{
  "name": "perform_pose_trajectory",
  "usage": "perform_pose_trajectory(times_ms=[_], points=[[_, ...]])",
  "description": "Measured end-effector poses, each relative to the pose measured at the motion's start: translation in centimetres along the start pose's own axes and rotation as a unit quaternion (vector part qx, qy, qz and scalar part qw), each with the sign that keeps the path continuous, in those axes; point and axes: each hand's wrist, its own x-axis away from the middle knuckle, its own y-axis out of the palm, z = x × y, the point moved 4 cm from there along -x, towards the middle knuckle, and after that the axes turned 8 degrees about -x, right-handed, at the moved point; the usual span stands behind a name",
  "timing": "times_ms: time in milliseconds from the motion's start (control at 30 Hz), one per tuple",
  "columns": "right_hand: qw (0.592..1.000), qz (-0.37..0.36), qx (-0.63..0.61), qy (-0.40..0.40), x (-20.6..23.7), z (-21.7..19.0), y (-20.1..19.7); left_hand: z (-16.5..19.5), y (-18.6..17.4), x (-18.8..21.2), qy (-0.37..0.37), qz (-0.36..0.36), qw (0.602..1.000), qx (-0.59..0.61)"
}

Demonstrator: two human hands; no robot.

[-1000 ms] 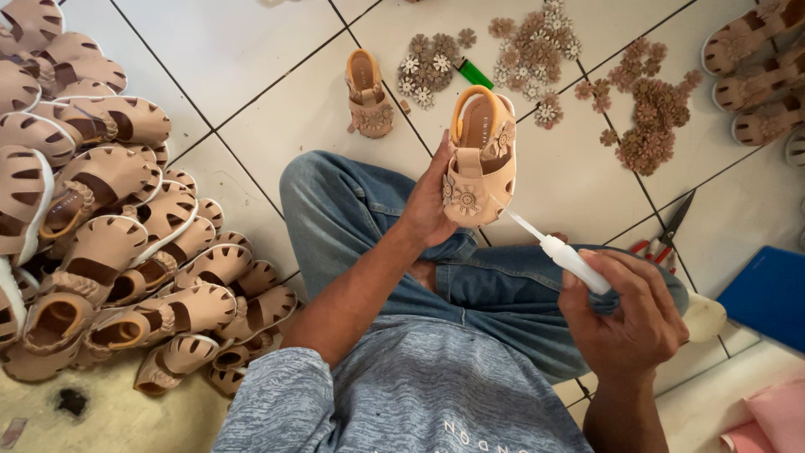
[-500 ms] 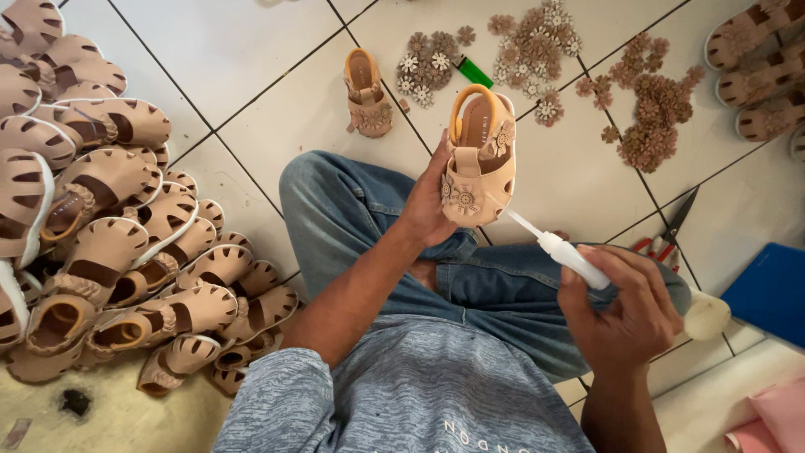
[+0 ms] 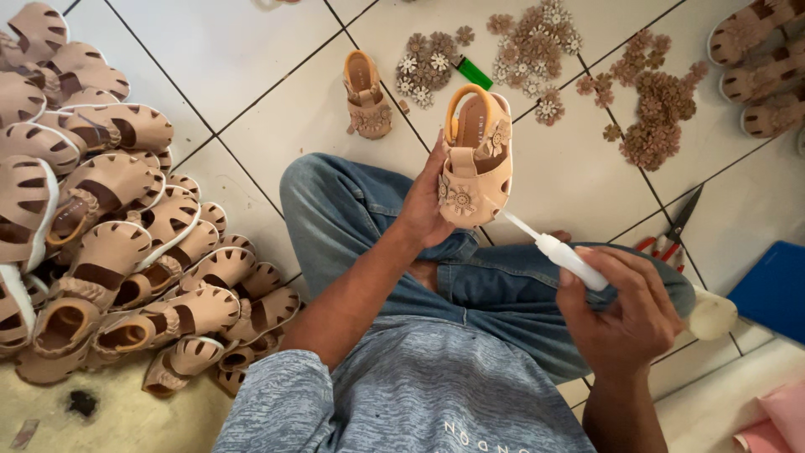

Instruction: The person sits on the floor and decorates a beige child's shoe by applying glue with a small bottle and attaching small flower-shaped embellishments. They repeatedly apply glue to specific spots on the shoe and press the decorations into place.

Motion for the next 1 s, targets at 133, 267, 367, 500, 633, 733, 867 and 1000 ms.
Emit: perform_pose_trajectory(times_ms=[133,267,367,500,633,733,867,1000], points=[[1.0,0.001,0.022,0.005,-0.1,0.3,0.2,-0.1,0.1,0.0,0.006,0.008,1.0,-0.028],[1.0,0.012,0.013,0.019,0.1,-0.1,0.0,0.0,-0.2,0.0,0.013,0.004,1.0,-0.008],[0.998,0.02,0.013,0.054,-0.1,-0.2,0.1,-0.3,-0.9,-0.2,0.01,0.034,0.999,0.006],[0.998,0.017,-0.011,0.061,-0.5,-0.4,0.0,-0.7,-1.6,-0.3,0.019,0.007,1.0,0.004],[0.983,0.034,-0.097,0.149,0.1,1.4,-0.4,-0.4,-3.0,0.0,0.03,-0.005,1.0,0.003],[0.93,0.068,-0.317,0.175,0.4,5.4,0.1,0.6,-4.3,0.2,0.014,0.011,0.999,0.035],[0.868,0.072,-0.396,0.291,-0.2,15.0,4.9,2.2,-5.7,0.6,0.041,0.049,0.997,0.037],[0.951,0.039,-0.153,0.266,-2.5,23.4,11.9,3.0,-6.2,0.7,0.065,0.056,0.996,0.017]])
